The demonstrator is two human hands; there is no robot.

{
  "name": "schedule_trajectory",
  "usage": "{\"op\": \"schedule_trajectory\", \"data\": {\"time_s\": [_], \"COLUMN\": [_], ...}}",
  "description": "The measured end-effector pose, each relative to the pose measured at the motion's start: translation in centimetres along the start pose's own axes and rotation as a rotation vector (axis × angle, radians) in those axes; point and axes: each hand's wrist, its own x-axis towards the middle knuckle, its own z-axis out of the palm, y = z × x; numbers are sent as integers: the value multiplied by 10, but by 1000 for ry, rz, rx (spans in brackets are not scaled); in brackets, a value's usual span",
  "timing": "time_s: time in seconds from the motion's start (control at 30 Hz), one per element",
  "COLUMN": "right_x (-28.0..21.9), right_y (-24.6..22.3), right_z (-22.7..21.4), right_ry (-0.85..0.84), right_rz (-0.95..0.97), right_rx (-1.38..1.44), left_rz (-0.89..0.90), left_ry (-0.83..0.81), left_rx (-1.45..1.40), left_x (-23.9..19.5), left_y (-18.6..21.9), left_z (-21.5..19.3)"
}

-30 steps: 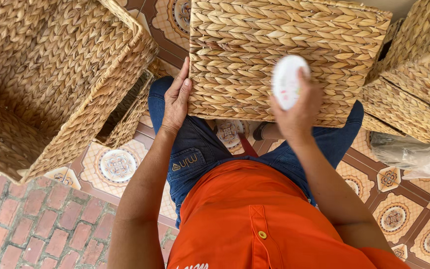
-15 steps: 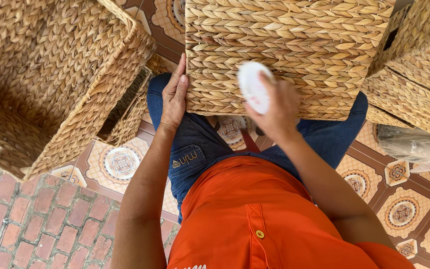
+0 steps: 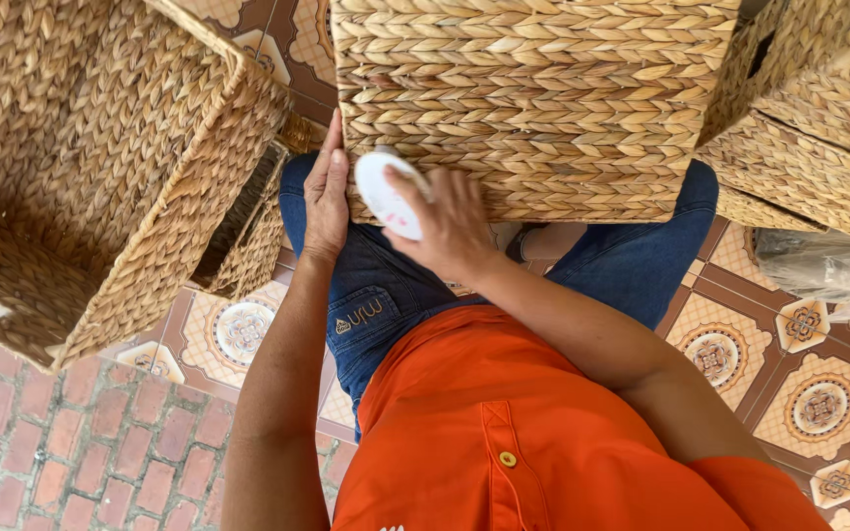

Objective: The person sits on the floor and scrubs a woven basket with a white brush, cleaning the exterior and interior surfaces. The person rotates the basket to access different sides and continues scrubbing until the end of the clip.

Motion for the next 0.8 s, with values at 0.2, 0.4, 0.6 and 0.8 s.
{"op": "schedule_trajectory", "data": {"time_s": [0.2,0.4,0.6,0.8], "right_x": [-23,-107,-95,-13], "right_y": [26,93,73,25], "right_z": [-27,-115,-95,-15], "right_ry": [33,100,166,92], "right_rz": [26,250,239,50], "right_rx": [-51,-326,-217,-61], "left_rz": [3,-2,-3,-7], "left_ry": [-23,-42,-25,-21], "left_rx": [19,-4,43,28], "left_x": [-3,-3,0,-1], "left_y": [5,1,2,6], "left_z": [1,0,1,3]}}
